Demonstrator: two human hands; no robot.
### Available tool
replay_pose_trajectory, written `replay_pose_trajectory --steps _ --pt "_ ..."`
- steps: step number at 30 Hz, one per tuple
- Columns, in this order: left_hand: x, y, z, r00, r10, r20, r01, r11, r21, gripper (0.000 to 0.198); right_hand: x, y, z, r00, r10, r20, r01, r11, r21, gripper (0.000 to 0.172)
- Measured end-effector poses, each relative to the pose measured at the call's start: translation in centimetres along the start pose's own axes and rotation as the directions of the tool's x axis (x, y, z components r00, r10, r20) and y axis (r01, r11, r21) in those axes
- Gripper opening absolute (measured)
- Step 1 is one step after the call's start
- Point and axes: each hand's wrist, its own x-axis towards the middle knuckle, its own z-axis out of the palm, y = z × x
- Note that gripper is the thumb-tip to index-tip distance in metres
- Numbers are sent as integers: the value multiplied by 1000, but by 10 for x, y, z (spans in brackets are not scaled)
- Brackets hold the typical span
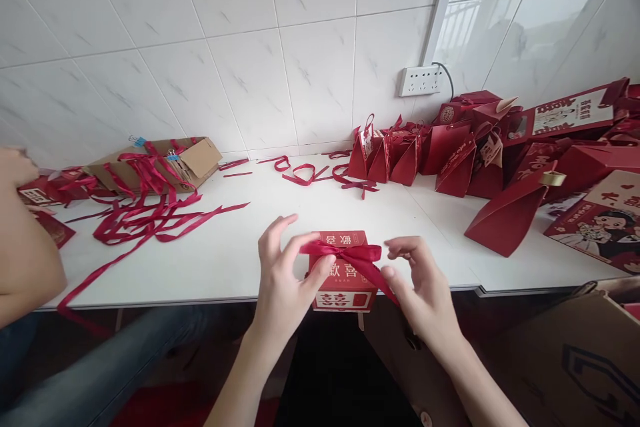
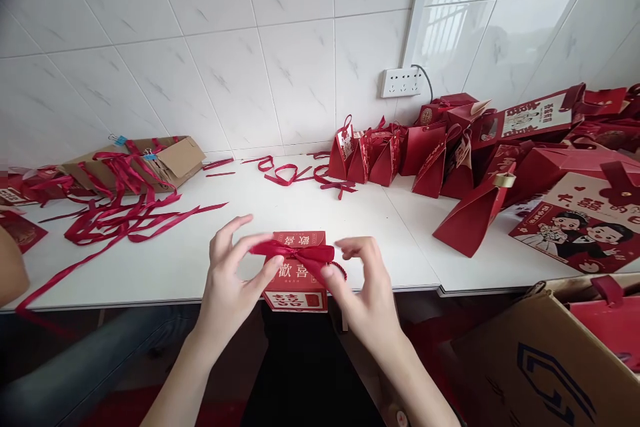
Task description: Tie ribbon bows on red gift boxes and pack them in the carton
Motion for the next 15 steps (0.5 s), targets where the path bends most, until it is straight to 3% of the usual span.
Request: replay_pose_trajectory --steps 2,5,7,9,10,13,15 --pt "1 1 -4 979 201 19 -202 975 89 2 -7 -6 -2 968 -210 137 230 960 -158 31" --pt "-5 5 -6 933 359 21 -359 926 116 6 -8 -14 0 903 -356 239 414 870 -267 41" --pt "-14 8 -3 912 409 40 -411 906 105 10 -1 -17 1 913 -323 249 386 882 -271 41" --pt "-24 7 0 901 429 57 -433 898 75 9 9 -17 -1 913 -234 334 317 922 -222 53" --pt "-29 6 2 895 443 55 -446 893 61 9 14 -17 -3 891 -194 410 290 939 -186 66" --pt "-43 -2 7 869 495 21 -495 866 77 16 25 -15 -10 765 -132 630 258 959 -113 102" --pt "-51 -9 10 841 541 -7 -535 833 142 24 28 -14 -13 712 -103 695 257 959 -121 106"
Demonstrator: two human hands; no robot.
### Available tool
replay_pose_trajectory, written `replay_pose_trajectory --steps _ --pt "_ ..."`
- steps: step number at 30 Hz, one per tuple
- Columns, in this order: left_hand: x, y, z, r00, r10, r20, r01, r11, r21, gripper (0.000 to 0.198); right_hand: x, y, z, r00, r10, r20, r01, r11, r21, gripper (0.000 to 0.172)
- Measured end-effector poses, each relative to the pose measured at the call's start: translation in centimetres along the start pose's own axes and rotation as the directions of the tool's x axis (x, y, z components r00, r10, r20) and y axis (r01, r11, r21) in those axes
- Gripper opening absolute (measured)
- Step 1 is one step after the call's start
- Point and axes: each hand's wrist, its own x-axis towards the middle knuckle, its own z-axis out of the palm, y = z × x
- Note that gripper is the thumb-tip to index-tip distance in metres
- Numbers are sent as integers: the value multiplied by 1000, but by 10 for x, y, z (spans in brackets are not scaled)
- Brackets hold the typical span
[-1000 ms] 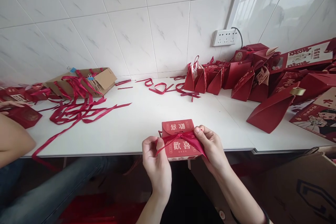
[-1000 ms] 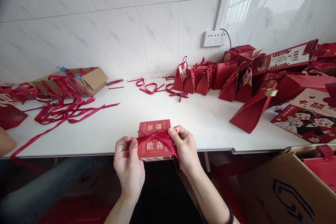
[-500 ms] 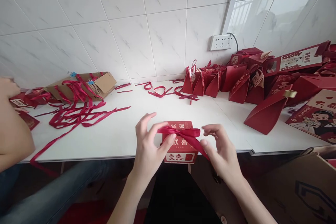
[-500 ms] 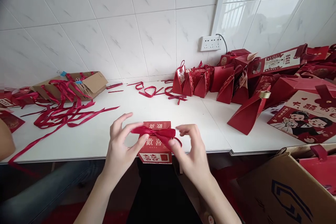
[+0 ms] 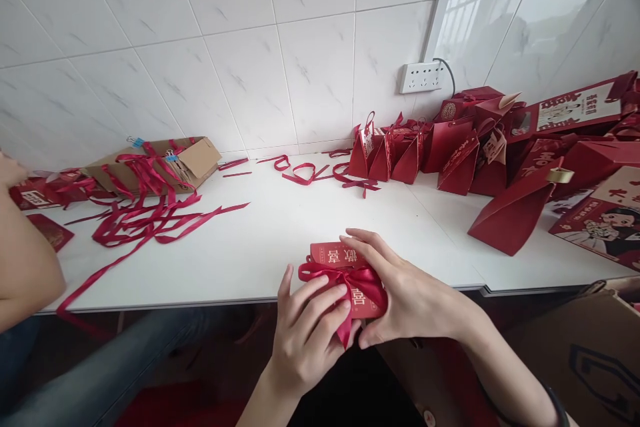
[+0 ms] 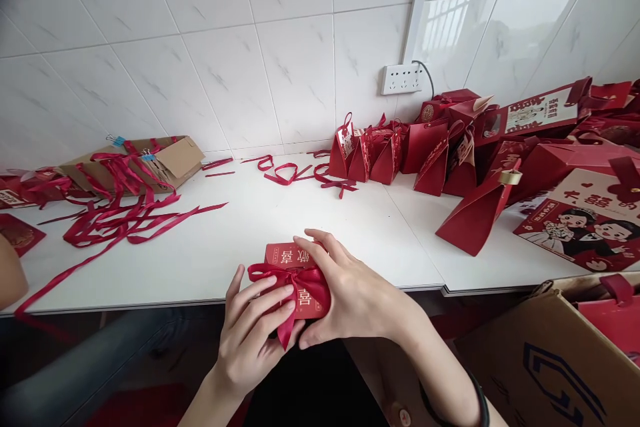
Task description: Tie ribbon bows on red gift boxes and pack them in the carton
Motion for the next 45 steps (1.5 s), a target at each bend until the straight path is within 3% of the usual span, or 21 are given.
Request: replay_pose_trajectory --steps 2,7,14,16,18,19,20,21,23,24,25,28,31,35,39,42,45 --pt "-9 -2 3 998 50 -48 -47 996 70 26 0 0 -2 1000 1 21 -1 1000 -19 98" --pt "-22 -7 6 980 96 -172 -79 992 103 24 4 1 1 997 -51 -66 47 998 -49 92" --pt "-23 -16 5 987 84 -138 -65 989 135 25 7 6 4 981 -119 -156 84 974 -210 95" --pt "-20 -15 5 996 24 -87 -20 998 54 16 9 9 3 973 -154 -173 105 959 -262 94" --pt "-15 -14 5 992 -110 -62 99 983 -156 11 12 13 0 961 -201 -188 133 938 -320 93" --pt "-12 -15 5 972 -219 -85 187 941 -283 15 14 15 -2 956 -224 -190 149 927 -345 93" --pt "-6 -16 6 924 -361 -126 285 870 -403 19 16 17 -4 951 -244 -189 163 916 -366 94" --pt "0 -19 6 841 -517 -162 377 773 -510 19 19 19 -7 947 -261 -188 174 906 -385 94" --pt "17 -27 8 618 -776 -127 522 526 -671 18 25 22 -13 941 -286 -180 190 888 -418 96" --pt "27 -32 9 537 -843 -35 576 397 -715 34 28 23 -16 939 -295 -175 197 881 -429 96" --pt "37 -36 9 490 -867 87 628 282 -726 54 31 23 -18 938 -302 -170 204 879 -431 97" --pt "61 -44 12 444 -796 412 747 75 -660 93 39 23 -21 928 -321 -189 239 902 -359 99" --pt "72 -43 17 440 -692 572 763 -48 -645 89 41 27 -17 910 -328 -255 276 936 -220 101" --pt "70 -39 23 454 -643 617 739 -116 -664 65 36 41 -6 917 -254 -306 274 961 24 109" --pt "59 -37 26 461 -588 664 745 -149 -650 59 30 56 -2 961 -114 -253 172 959 223 116" --pt "47 -40 29 426 -616 663 697 -244 -674 62 25 61 -5 962 -35 -271 125 939 322 119" --pt "35 -46 36 351 -707 614 655 -284 -700 63 20 62 -11 949 12 -316 109 925 364 122"
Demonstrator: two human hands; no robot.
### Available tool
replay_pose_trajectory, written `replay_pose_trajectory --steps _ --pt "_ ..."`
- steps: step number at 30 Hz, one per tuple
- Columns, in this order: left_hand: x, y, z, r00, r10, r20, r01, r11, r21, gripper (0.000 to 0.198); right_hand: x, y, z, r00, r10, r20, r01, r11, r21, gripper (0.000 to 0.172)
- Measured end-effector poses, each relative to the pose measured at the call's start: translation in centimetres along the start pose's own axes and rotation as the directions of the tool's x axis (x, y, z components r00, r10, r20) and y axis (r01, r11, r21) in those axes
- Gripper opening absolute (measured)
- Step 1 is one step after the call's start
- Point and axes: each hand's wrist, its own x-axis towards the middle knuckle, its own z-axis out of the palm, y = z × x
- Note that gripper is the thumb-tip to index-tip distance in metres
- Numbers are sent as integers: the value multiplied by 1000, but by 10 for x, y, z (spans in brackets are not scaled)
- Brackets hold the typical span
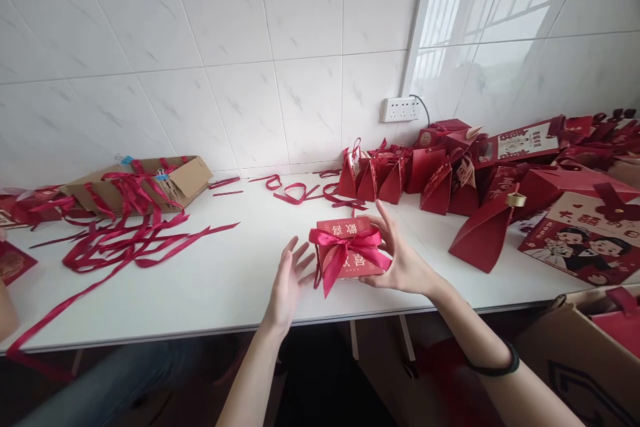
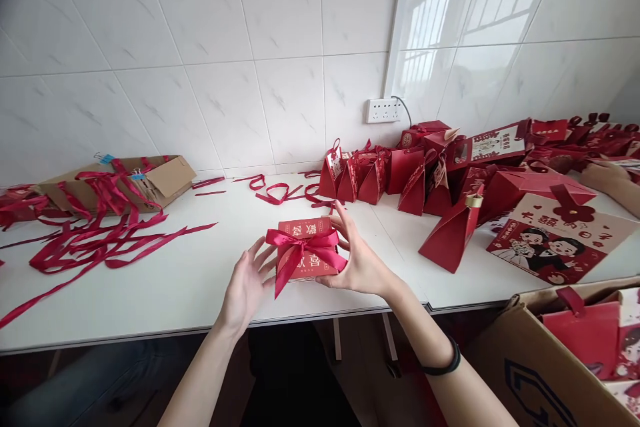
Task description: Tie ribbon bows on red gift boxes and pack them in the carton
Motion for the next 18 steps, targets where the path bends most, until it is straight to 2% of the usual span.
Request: replay_pose_trajectory --steps 2,4,7,9,12,15,18 --pt "4 -7 -4 994 30 -106 -29 1000 8 59 0 -3 -5 997 43 -65 -38 997 65 123" --pt "7 -13 -7 980 71 -184 -66 997 36 53 0 -7 -11 976 165 -141 -131 965 226 120" --pt "10 -18 -10 975 118 -189 -95 988 123 42 2 -14 -18 903 390 -178 -234 796 558 102" --pt "10 -19 -12 983 125 -131 -94 970 225 39 3 -18 -20 875 462 -146 -228 658 718 82" --pt "9 -20 -14 992 111 -52 -84 925 370 40 2 -25 -21 849 523 -78 -215 477 852 50" --pt "7 -20 -16 996 79 -40 -50 880 473 42 -2 -30 -20 825 564 33 -246 306 919 43" --pt "5 -19 -15 998 40 -44 -9 841 540 42 -4 -36 -17 843 525 113 -260 214 942 47"
